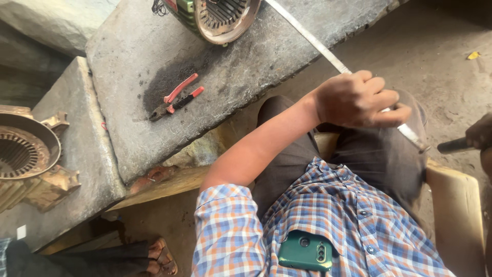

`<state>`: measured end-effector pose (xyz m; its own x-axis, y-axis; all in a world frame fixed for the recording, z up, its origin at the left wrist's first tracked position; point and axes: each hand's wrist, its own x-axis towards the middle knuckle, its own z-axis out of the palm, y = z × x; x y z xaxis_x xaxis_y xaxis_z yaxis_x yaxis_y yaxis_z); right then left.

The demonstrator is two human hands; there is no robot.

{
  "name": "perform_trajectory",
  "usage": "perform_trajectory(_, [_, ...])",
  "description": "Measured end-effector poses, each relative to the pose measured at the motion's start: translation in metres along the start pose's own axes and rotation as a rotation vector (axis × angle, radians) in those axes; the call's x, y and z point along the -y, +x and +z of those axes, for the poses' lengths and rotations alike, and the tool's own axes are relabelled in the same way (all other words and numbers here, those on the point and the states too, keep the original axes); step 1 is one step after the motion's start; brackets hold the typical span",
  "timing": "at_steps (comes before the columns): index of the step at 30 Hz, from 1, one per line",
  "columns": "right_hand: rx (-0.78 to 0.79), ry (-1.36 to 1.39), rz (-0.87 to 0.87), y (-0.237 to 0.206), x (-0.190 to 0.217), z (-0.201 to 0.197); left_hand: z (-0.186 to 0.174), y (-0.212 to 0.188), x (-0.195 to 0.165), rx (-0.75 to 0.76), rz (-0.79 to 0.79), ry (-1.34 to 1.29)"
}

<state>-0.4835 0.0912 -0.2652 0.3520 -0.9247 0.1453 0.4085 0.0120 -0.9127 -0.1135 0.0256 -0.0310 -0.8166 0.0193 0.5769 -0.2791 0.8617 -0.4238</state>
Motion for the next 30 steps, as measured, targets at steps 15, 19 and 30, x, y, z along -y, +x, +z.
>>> perform_trajectory(15, [-0.148, -0.499, -0.139, -0.042, -0.023, 0.015, -0.047, 0.012, 0.025, 0.070, -0.006, -0.110])
perform_trajectory(19, [0.013, -0.852, -0.467, -0.022, -0.009, 0.033, -0.038, 0.011, 0.021, -0.012, -0.053, -0.127])
perform_trajectory(30, [0.333, -0.784, -0.811, 0.033, 0.094, 0.125, -0.024, 0.000, 0.019, -0.004, -0.138, -0.109])
